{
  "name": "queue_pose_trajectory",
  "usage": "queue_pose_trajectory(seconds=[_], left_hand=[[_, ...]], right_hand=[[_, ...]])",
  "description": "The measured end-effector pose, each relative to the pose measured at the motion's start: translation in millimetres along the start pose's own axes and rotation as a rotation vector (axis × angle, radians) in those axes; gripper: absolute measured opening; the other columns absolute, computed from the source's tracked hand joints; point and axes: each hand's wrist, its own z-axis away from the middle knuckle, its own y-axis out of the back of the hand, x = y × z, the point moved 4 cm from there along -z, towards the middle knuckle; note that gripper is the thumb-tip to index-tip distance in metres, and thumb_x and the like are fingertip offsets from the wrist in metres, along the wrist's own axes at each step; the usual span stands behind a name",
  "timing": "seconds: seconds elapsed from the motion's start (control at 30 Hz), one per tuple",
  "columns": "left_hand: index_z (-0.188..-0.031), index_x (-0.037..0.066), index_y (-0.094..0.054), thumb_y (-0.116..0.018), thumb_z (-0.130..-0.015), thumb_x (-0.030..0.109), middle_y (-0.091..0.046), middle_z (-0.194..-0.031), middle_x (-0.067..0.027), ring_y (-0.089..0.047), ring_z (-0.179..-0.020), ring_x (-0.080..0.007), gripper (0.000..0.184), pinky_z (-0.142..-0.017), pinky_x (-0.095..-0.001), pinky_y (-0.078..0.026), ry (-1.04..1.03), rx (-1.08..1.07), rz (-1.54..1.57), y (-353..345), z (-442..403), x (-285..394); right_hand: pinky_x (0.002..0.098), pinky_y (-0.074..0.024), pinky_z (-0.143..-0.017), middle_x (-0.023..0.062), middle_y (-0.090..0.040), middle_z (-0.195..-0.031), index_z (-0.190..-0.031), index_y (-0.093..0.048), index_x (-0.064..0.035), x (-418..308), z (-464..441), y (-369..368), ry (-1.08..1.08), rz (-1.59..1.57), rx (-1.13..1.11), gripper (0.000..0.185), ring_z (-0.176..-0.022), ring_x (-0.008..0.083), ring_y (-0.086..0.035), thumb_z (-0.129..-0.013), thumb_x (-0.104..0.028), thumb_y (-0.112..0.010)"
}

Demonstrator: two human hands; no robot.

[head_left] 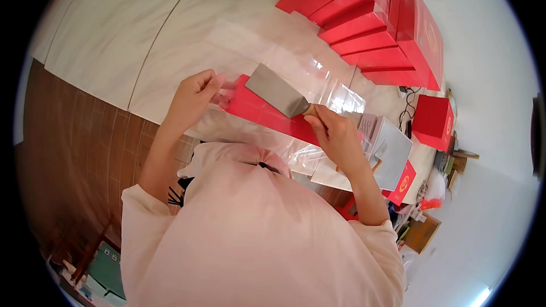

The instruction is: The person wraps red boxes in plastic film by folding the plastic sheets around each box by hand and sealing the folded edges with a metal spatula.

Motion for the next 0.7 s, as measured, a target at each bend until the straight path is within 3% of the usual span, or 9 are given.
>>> queue_pose_trajectory(seconds=[0.13,0.2,0.3,0.4,0.53,0.6,0.7], left_hand=[[-0.080,0.000,-0.049,-0.049,-0.100,0.021,-0.069,-0.099,-0.0128,-0.067,-0.075,-0.0138,0.029,-0.068,-0.0257,-0.053,-0.019,0.005,0.046,-1,2,-4],[-0.078,0.005,-0.049,-0.045,-0.101,0.031,-0.069,-0.104,-0.0147,-0.068,-0.078,-0.0159,0.035,-0.072,-0.0258,-0.050,-0.050,-0.010,-0.008,-3,3,0],[-0.085,0.001,-0.052,-0.044,-0.102,0.030,-0.069,-0.104,-0.0137,-0.069,-0.084,-0.0168,0.035,-0.072,-0.0269,-0.053,-0.042,-0.046,-0.022,2,2,-1],[-0.088,0.003,-0.055,-0.040,-0.103,0.034,-0.070,-0.103,-0.0130,-0.069,-0.083,-0.0181,0.038,-0.073,-0.0280,-0.053,-0.044,0.011,-0.050,8,2,-8],[-0.088,0.003,-0.056,-0.040,-0.102,0.036,-0.070,-0.103,-0.0127,-0.069,-0.081,-0.0191,0.039,-0.075,-0.0287,-0.053,-0.052,0.014,0.006,17,2,-19],[-0.084,0.004,-0.055,-0.043,-0.102,0.034,-0.070,-0.103,-0.0125,-0.068,-0.082,-0.0188,0.037,-0.076,-0.0283,-0.051,-0.015,0.007,0.027,12,6,-12],[-0.079,0.004,-0.053,-0.047,-0.100,0.031,-0.070,-0.102,-0.0129,-0.068,-0.082,-0.0173,0.035,-0.077,-0.0275,-0.050,-0.067,-0.021,-0.142,6,5,-8]], right_hand=[[0.0355,-0.0472,-0.054,0.0112,-0.065,-0.076,-0.096,-0.063,-0.0064,12,19,4,-0.056,0.066,0.093,0.014,-0.061,0.0307,-0.061,-0.090,-0.019,-0.063],[0.0353,-0.0459,-0.054,0.0131,-0.064,-0.076,-0.096,-0.064,-0.0061,23,33,8,-0.155,0.114,0.096,0.015,-0.060,0.0306,-0.060,-0.091,-0.020,-0.062],[0.0348,-0.0455,-0.054,0.0126,-0.063,-0.076,-0.096,-0.064,-0.0057,36,46,18,-0.297,0.004,0.117,0.016,-0.059,0.0302,-0.058,-0.092,-0.021,-0.061],[0.0355,-0.0452,-0.055,0.0117,-0.063,-0.076,-0.097,-0.063,-0.0043,42,61,20,-0.244,0.014,0.244,0.016,-0.061,0.0293,-0.058,-0.092,-0.020,-0.062],[0.0372,-0.0449,-0.058,0.0110,-0.062,-0.078,-0.098,-0.062,-0.0034,20,65,9,-0.126,-0.073,0.177,0.016,-0.066,0.0287,-0.058,-0.090,-0.016,-0.063],[0.0383,-0.0453,-0.060,0.0107,-0.061,-0.076,-0.097,-0.062,-0.0033,3,65,2,0.111,0.028,0.205,0.014,-0.068,0.0293,-0.059,-0.088,-0.014,-0.065],[0.0389,-0.0455,-0.060,0.0111,-0.060,-0.073,-0.095,-0.062,-0.0059,17,79,2,-0.091,-0.038,0.186,0.012,-0.065,0.0308,-0.058,-0.087,-0.013,-0.066]])
